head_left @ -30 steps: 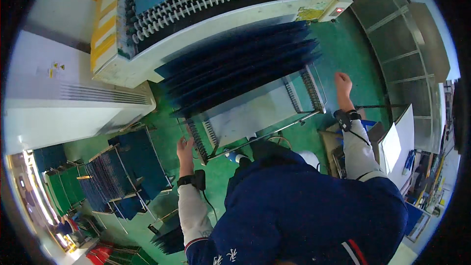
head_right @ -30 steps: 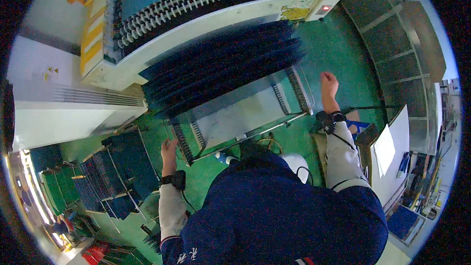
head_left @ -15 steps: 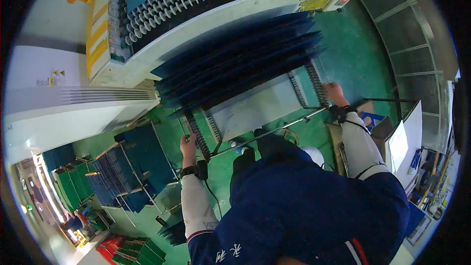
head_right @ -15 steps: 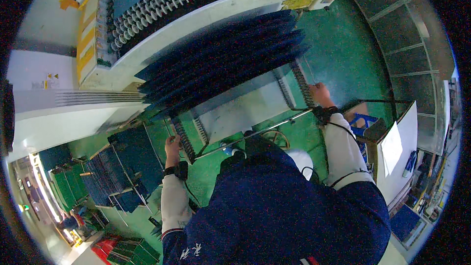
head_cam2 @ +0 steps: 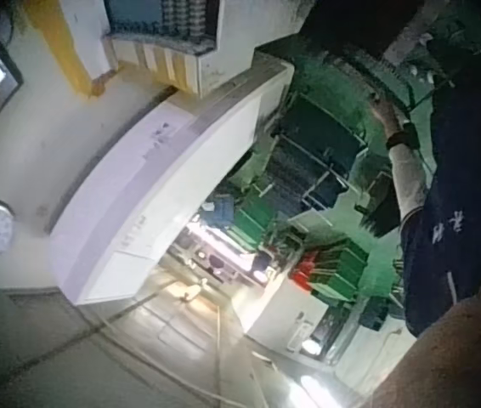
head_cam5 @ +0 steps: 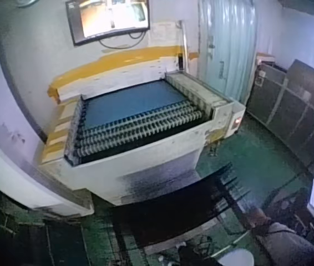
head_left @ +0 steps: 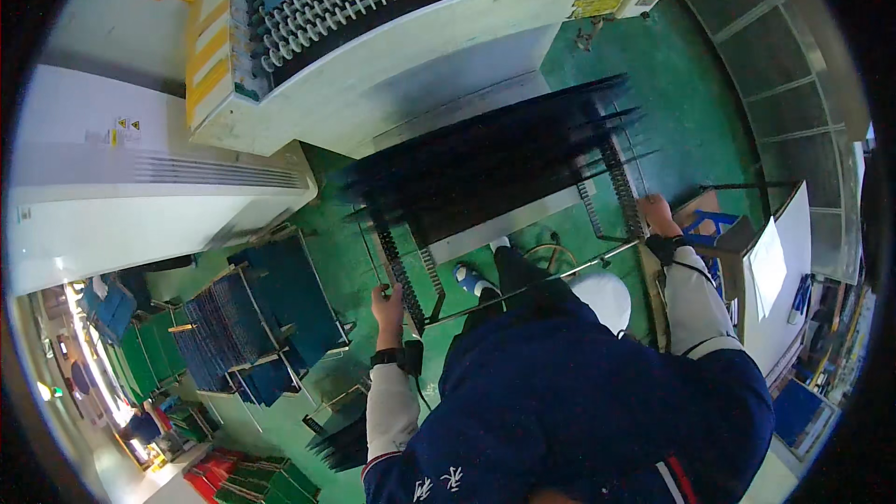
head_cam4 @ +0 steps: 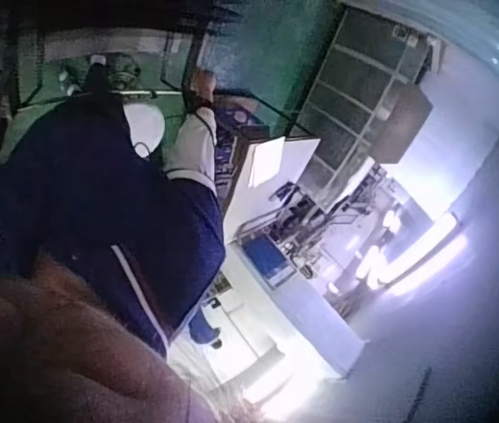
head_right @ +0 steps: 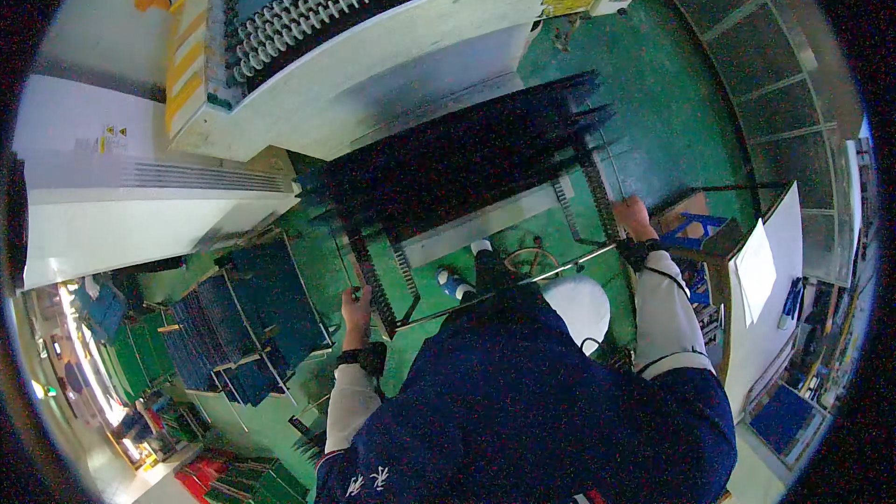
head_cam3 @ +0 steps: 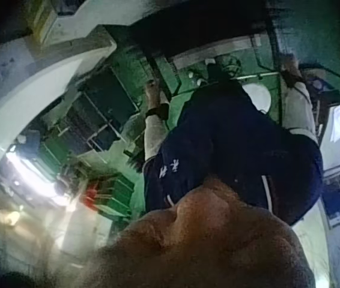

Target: Loading large blue plates into a metal storage rack and moving the rack.

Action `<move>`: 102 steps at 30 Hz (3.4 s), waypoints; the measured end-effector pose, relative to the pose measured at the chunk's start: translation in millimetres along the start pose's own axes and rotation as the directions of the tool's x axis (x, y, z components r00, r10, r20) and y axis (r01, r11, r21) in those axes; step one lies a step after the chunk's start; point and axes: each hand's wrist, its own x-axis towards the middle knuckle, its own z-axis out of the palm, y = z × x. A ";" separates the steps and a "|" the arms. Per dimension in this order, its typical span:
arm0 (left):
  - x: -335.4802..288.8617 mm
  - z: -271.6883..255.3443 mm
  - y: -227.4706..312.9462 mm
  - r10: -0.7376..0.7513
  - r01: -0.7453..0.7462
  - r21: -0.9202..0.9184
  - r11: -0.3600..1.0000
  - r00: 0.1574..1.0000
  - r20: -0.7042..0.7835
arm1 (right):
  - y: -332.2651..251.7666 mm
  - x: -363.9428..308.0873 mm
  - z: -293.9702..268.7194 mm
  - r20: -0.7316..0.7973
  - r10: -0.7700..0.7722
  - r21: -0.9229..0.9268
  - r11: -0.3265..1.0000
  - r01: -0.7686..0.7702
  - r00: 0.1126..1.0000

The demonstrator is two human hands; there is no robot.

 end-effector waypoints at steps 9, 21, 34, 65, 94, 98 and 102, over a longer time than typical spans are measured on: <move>11.2 2.6 -27.8 0.025 -0.025 -0.013 1.000 0.999 0.025 | -56.4 -18.2 -46.4 -0.111 0.240 0.007 0.971 -0.240 0.965; 5.9 0.3 -18.0 0.041 -0.041 -0.069 0.997 0.999 0.000 | -378.4 -51.1 -180.5 -0.316 -0.537 0.226 0.758 0.612 0.782; 7.7 9.8 -31.3 0.002 -0.002 0.028 1.000 1.000 -0.005 | -403.7 -35.1 -113.7 0.242 -0.644 -0.176 0.707 0.685 0.726; 4.6 4.6 -24.5 -0.029 0.029 0.034 0.999 1.000 0.006 | -395.0 -59.3 -369.5 -0.515 -0.244 0.591 0.594 0.547 0.822; 8.0 4.3 -33.5 -0.084 0.083 0.032 0.996 0.995 0.046 | -487.2 112.1 -157.2 0.383 -0.244 0.863 -0.249 -0.440 0.891; 6.4 6.6 -34.5 -0.087 0.088 -0.009 0.996 0.996 0.013 | -496.2 121.6 -155.8 0.368 -0.252 0.870 -0.247 -0.427 0.895; 5.4 7.1 -34.0 -0.071 0.071 -0.035 0.997 0.997 -0.006 | -503.7 137.4 -151.4 0.330 -0.245 0.876 -0.279 -0.392 0.912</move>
